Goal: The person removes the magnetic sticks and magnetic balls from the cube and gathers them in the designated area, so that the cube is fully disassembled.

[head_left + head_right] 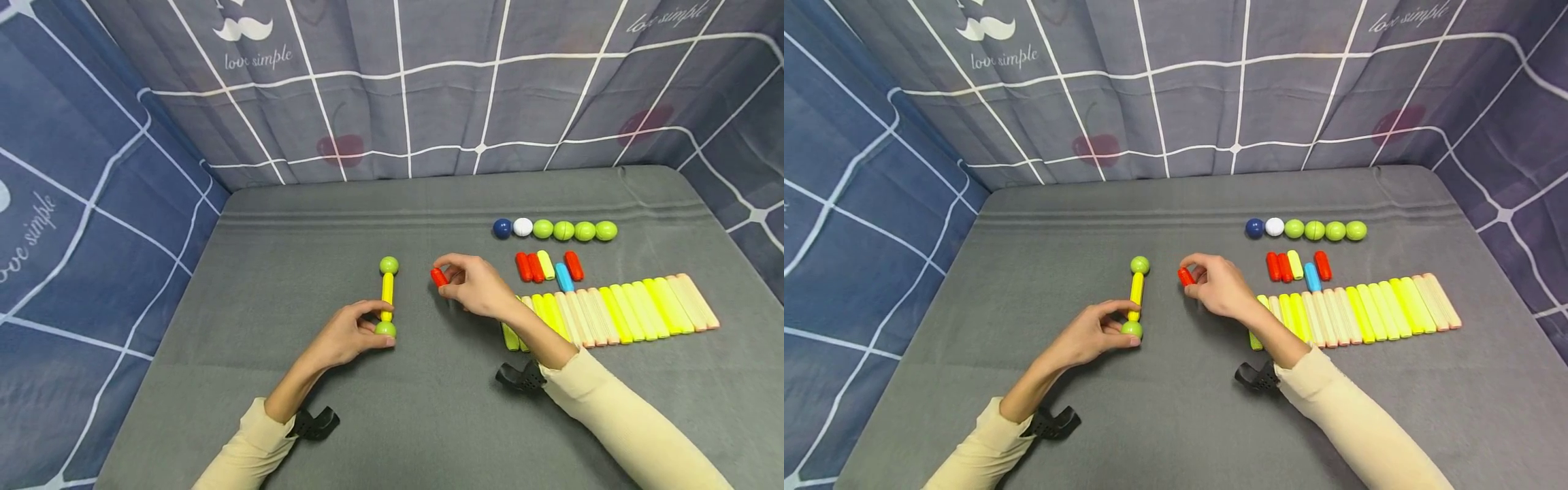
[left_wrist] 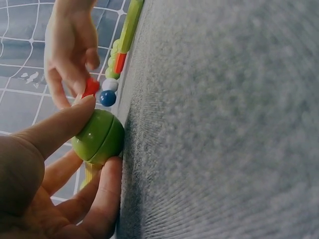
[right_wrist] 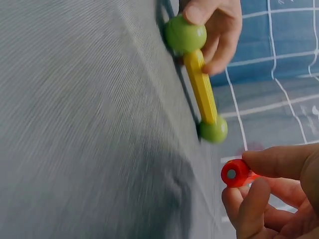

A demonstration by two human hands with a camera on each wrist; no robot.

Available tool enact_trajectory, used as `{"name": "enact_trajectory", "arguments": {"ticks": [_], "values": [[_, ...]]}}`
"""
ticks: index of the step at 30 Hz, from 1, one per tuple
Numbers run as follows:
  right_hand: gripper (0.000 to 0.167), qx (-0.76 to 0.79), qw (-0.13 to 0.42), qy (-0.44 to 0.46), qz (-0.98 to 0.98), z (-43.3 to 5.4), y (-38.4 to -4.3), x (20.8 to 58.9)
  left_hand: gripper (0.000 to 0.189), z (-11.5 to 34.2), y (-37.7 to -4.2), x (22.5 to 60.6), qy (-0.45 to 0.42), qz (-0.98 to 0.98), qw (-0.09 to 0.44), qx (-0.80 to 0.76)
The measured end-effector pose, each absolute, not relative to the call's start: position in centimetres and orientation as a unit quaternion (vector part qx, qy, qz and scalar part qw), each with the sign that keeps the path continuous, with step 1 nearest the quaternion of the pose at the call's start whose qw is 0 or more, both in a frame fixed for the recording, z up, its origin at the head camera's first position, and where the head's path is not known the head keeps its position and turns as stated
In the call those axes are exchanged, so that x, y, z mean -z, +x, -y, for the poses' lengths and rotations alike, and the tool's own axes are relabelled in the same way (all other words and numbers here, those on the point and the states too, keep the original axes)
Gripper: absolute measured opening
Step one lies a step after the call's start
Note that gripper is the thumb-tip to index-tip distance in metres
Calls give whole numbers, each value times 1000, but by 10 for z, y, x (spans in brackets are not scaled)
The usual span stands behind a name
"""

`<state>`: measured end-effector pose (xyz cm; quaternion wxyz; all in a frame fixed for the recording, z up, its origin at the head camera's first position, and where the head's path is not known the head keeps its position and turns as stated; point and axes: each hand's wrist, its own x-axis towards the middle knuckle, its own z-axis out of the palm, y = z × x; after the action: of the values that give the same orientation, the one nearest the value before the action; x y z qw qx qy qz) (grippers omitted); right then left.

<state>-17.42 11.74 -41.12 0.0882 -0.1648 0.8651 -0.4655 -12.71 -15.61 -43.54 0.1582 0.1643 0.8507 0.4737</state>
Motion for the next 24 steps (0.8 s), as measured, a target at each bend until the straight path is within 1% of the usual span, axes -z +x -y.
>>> {"name": "enact_trajectory", "arguments": {"ticks": [5, 12, 17, 24], "values": [[34, 453, 62, -143, -878, -153, -171, 411, 52, 156, -128, 435, 171, -851, 157, -471], [37, 420, 41, -91, -902, -191, -174, 407, 61, 156, -127, 435, 174, -853, 158, -466], [36, 381, 23, -77, -921, -203, -177, 408, 62, 156, -127, 434, 162, -855, 164, -465], [37, 342, -7, -73, -937, -208, -181, 414, 62, 157, -127, 435, 152, -853, 174, -469]]}}
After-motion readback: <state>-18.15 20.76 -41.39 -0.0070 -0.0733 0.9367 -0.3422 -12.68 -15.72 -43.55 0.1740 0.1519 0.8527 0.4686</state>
